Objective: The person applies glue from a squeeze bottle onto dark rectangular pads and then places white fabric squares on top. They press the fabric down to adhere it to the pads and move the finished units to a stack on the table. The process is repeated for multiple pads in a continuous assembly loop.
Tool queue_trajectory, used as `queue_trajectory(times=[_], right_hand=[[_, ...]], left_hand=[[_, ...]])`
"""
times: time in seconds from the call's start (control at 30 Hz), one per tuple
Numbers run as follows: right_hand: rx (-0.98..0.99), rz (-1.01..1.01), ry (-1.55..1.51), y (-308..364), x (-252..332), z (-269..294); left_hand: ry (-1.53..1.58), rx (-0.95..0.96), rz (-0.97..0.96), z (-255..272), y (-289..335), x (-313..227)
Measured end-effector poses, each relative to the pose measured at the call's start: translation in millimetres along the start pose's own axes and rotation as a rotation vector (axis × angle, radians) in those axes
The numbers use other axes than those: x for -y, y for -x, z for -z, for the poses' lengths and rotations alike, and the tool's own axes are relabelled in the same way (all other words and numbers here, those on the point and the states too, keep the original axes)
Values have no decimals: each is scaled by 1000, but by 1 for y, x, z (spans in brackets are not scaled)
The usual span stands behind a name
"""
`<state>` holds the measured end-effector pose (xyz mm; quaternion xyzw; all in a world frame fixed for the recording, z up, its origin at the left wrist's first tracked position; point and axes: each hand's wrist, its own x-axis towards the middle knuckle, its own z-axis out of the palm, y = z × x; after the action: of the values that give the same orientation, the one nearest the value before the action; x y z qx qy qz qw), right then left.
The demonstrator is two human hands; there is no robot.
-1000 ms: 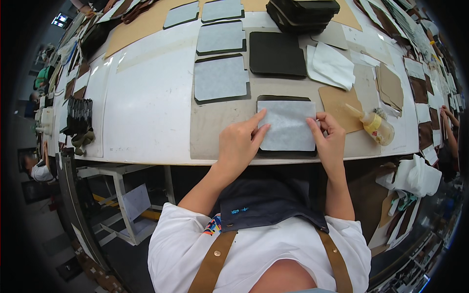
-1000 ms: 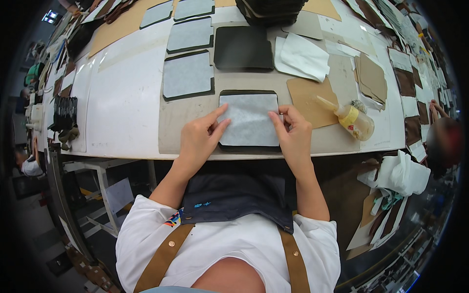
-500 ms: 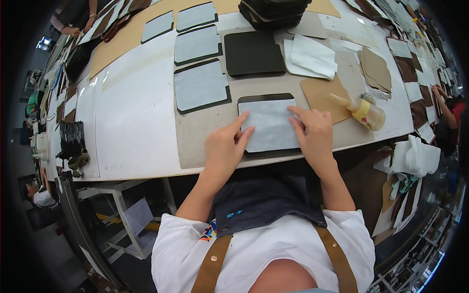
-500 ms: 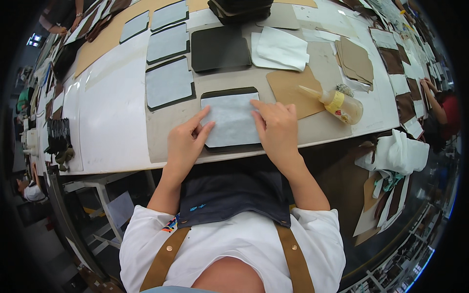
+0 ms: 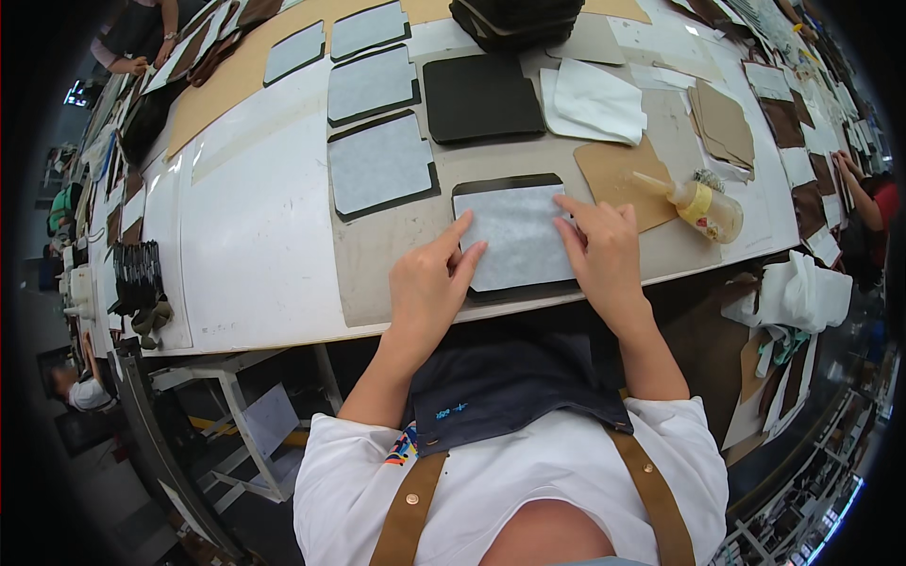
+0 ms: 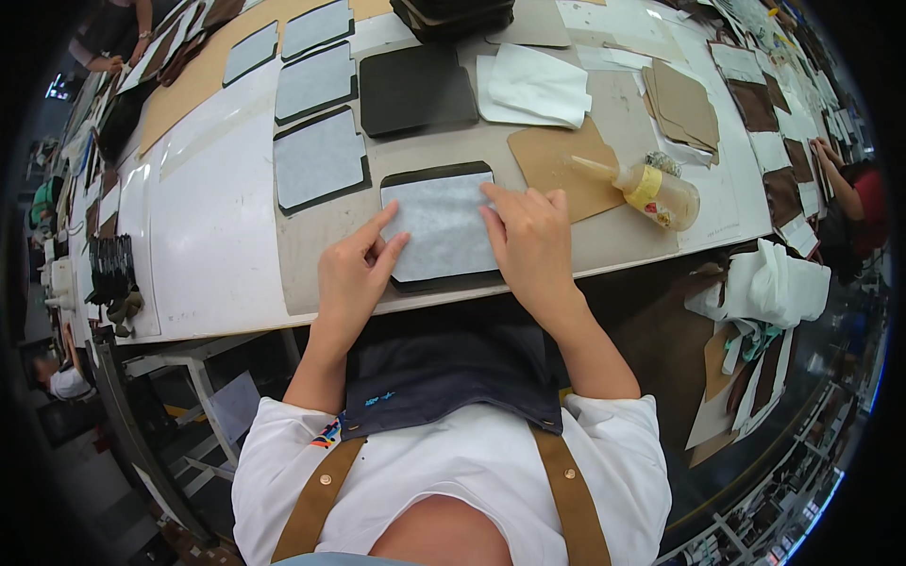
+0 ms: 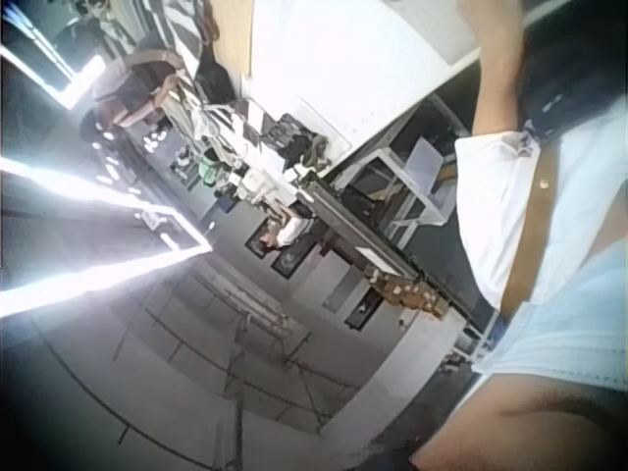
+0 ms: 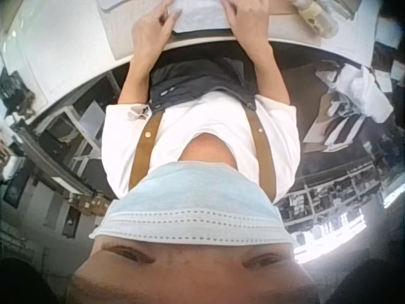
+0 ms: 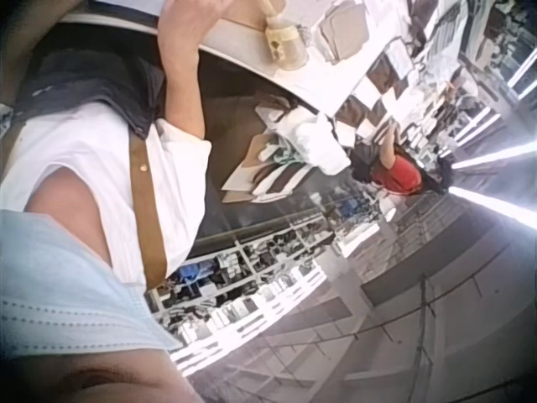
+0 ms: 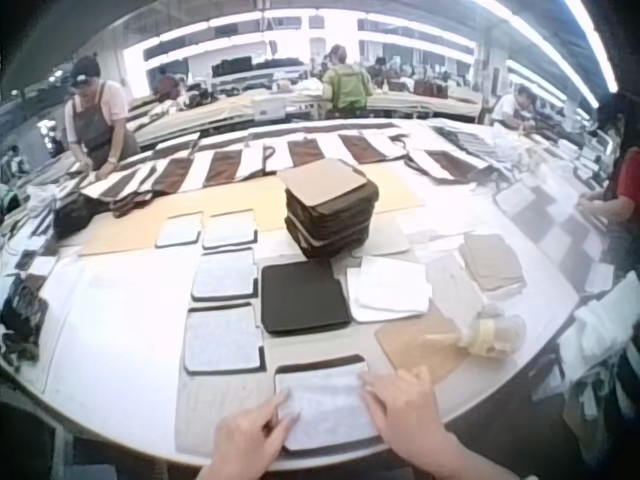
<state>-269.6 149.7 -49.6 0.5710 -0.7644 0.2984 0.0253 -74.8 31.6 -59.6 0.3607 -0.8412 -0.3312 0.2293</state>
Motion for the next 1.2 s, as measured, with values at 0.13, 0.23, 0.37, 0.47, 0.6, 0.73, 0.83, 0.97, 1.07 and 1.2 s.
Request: queue_trajectory(times=[0.13, 0.23, 0.37, 0.47, 0.6, 0.73, 0.83, 0.97, 1.07, 1.2], right_hand=[[11, 1, 11, -1, 0, 1], [20, 12, 27, -2, -1, 2], [36, 12, 34, -5, -2, 2], [49, 5, 37, -5, -5, 2], [93, -33, 20, -4, -6, 7], [120, -56, -13, -3, -9, 7], [134, -47, 1, -2, -9, 6], [152, -32, 9, -3, -7, 9], [165, -37, 0, -3, -8, 12], [177, -44, -13, -2, -8, 13]], left_hand=[[-8, 8, -3, 0, -1, 0], [-16, 7, -8, 0, -1, 0], [-23, 8, 0, 1, 0, 1], [-16, 64, 34, 7, 0, 1], [28, 104, 57, 17, -7, 9], [82, 101, 60, 21, -11, 10], [34, 70, -1, 20, -8, 8], [-91, 73, -86, 20, -6, 10], [-111, 100, -112, 22, -7, 12], [-87, 143, -121, 28, -9, 10]])
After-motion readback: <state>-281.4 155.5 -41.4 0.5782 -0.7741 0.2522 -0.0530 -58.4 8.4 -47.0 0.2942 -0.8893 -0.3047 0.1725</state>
